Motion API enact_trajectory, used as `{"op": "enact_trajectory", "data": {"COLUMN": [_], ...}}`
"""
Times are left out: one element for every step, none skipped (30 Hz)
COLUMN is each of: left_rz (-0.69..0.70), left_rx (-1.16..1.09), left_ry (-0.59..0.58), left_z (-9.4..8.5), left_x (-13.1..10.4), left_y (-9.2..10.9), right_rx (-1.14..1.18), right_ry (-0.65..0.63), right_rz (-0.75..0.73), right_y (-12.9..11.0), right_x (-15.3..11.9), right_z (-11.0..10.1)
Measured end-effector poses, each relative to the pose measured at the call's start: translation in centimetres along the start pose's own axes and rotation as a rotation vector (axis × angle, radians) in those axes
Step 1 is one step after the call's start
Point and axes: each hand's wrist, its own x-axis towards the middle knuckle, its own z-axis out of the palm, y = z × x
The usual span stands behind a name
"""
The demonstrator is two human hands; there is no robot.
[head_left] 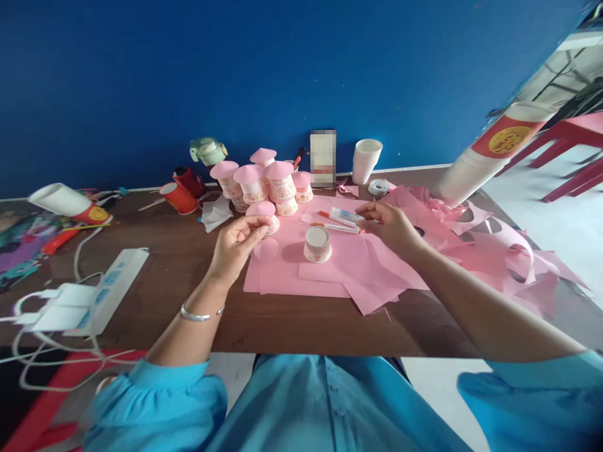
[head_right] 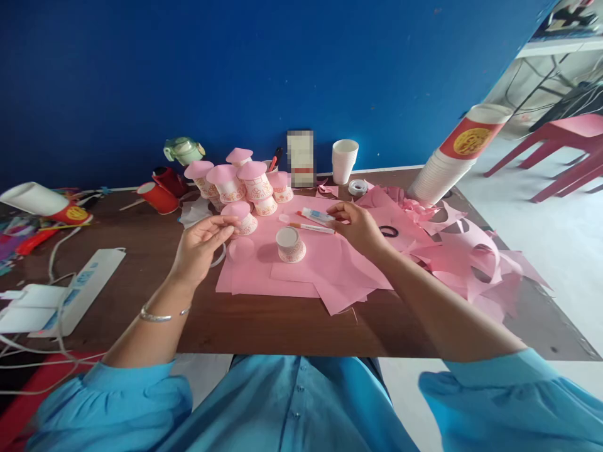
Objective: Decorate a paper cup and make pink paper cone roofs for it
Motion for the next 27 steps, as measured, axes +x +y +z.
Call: {"op": "enact_trajectory", "data": {"left_rz": [0.037,0.078,0.12,0.162,0.195,0.221,0.237,0.243,0.237,0.22,0.193,0.161,0.127,0.096,0.069,0.048,0.031,0.017,0.002,-0.015,-0.032,-0.048,-0.06,-0.068,-0.072,-0.076,-0.084], "left_rx": [0.162,0.328,0.485,0.621,0.736,0.832,0.91,0.975,1.03,1.079,1.121,1.154,1.179,1.195,1.202,1.199,1.191,1.182,1.178,1.178,1.181,1.188,1.194,1.195,1.192,1.183,1.17], "left_ry": [-0.002,-0.016,-0.035,-0.06,-0.091,-0.122,-0.154,-0.185,-0.215,-0.243,-0.27,-0.297,-0.323,-0.345,-0.361,-0.373,-0.383,-0.394,-0.405,-0.417,-0.428,-0.437,-0.445,-0.449,-0.454,-0.458,-0.462], "left_z": [-0.6,-1.2,-1.6,-1.9,-2.1,-2.2,-2.2,-2.1,-2.0,-1.9,-1.7,-1.6,-1.5,-1.3,-1.3,-1.2,-1.2,-1.1,-1.2,-1.2,-1.2,-1.3,-1.3,-1.4,-1.4,-1.4,-1.4], "left_x": [-0.3,-0.6,-1.0,-1.4,-1.8,-2.1,-2.3,-2.4,-2.4,-2.4,-2.3,-2.1,-1.9,-1.7,-1.5,-1.3,-1.1,-0.9,-0.7,-0.5,-0.3,-0.1,0.1,0.3,0.5,0.6,0.7], "left_y": [0.1,0.1,0.1,-0.1,-0.3,-0.5,-0.8,-1.0,-1.2,-1.3,-1.3,-1.2,-1.1,-0.9,-0.8,-0.6,-0.4,-0.3,-0.1,0.0,0.1,0.1,0.2,0.2,0.2,0.2,0.2], "right_rx": [-0.127,-0.217,-0.281,-0.331,-0.37,-0.404,-0.436,-0.466,-0.495,-0.524,-0.551,-0.578,-0.605,-0.631,-0.656,-0.682,-0.707,-0.732,-0.755,-0.777,-0.799,-0.82,-0.841,-0.861,-0.879,-0.895,-0.908], "right_ry": [0.006,0.007,0.001,-0.007,-0.013,-0.02,-0.025,-0.027,-0.028,-0.029,-0.033,-0.04,-0.048,-0.057,-0.062,-0.058,-0.047,-0.031,-0.017,-0.005,0.002,0.004,0.004,0.003,0.002,0.0,-0.002], "right_rz": [-0.017,-0.025,-0.025,-0.021,-0.018,-0.02,-0.032,-0.051,-0.075,-0.101,-0.126,-0.15,-0.172,-0.196,-0.223,-0.254,-0.288,-0.327,-0.367,-0.408,-0.448,-0.484,-0.516,-0.544,-0.568,-0.59,-0.607], "right_y": [0.4,0.9,1.4,1.8,2.3,2.8,3.1,3.4,3.6,3.7,3.8,3.8,3.8,3.8,3.9,3.9,4.0,4.1,4.2,4.2,4.3,4.2,4.1,4.0,3.9,3.7,3.6], "right_x": [-0.4,-0.8,-1.3,-1.8,-2.2,-2.7,-3.1,-3.4,-3.7,-3.9,-4.0,-4.1,-4.2,-4.3,-4.4,-4.5,-4.6,-4.8,-4.9,-5.1,-5.3,-5.4,-5.6,-5.7,-5.7,-5.8,-5.8], "right_z": [-0.5,-1.0,-1.4,-1.6,-1.8,-2.0,-2.0,-2.0,-2.0,-2.0,-1.9,-1.9,-1.9,-1.8,-1.7,-1.6,-1.5,-1.3,-1.2,-1.1,-1.0,-0.9,-0.9,-0.9,-0.9,-1.0,-1.0]}}
